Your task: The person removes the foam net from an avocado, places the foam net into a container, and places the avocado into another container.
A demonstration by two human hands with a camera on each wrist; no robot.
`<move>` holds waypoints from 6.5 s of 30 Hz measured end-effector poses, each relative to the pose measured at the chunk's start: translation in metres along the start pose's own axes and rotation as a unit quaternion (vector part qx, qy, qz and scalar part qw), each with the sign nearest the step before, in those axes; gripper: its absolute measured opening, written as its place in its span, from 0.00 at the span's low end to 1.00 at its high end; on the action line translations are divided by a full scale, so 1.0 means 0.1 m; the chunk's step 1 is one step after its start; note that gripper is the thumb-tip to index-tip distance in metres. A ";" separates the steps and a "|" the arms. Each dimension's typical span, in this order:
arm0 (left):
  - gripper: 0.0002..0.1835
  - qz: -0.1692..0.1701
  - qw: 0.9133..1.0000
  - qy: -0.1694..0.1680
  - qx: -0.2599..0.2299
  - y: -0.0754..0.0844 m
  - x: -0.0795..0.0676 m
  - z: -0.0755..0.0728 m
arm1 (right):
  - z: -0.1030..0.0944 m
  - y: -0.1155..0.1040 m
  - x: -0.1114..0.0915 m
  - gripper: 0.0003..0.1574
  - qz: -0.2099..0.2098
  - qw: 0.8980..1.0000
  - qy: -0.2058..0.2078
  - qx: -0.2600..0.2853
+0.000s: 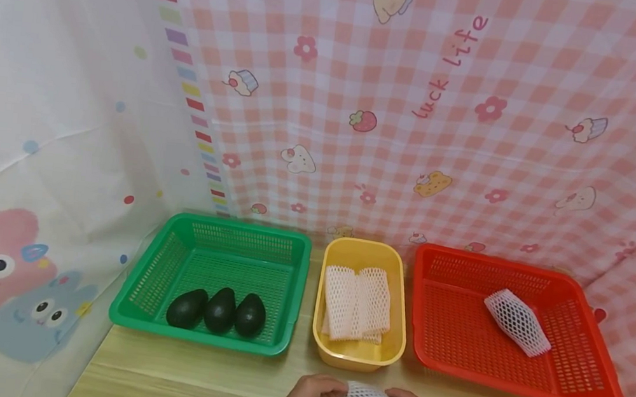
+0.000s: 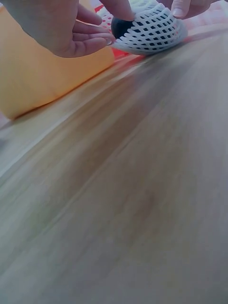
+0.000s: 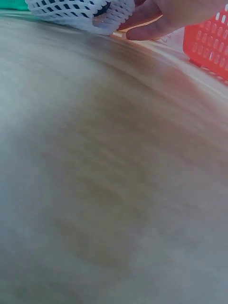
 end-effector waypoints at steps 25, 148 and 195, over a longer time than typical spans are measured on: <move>0.32 0.010 0.997 -0.036 0.068 -0.01 0.11 0.08 | 0.06 -0.10 -0.06 0.23 -0.164 0.970 0.113 0.143; 0.32 0.030 0.912 0.346 0.217 0.45 -0.35 -1.58 | -1.07 -0.85 0.07 0.25 -0.136 0.885 0.399 0.199; 0.35 -0.102 0.918 0.291 0.249 0.23 -0.14 -1.66 | -0.97 -1.03 0.91 0.26 -0.082 0.901 0.425 -0.021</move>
Point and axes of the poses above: each hand's wrist, its own x-axis towards the middle knuckle, its own z-axis out of the palm, y = z × x, the point moved 6 cm from there along x, towards the middle knuckle, and after that the axes turned 1 degree about x, right-handed, at the moved point
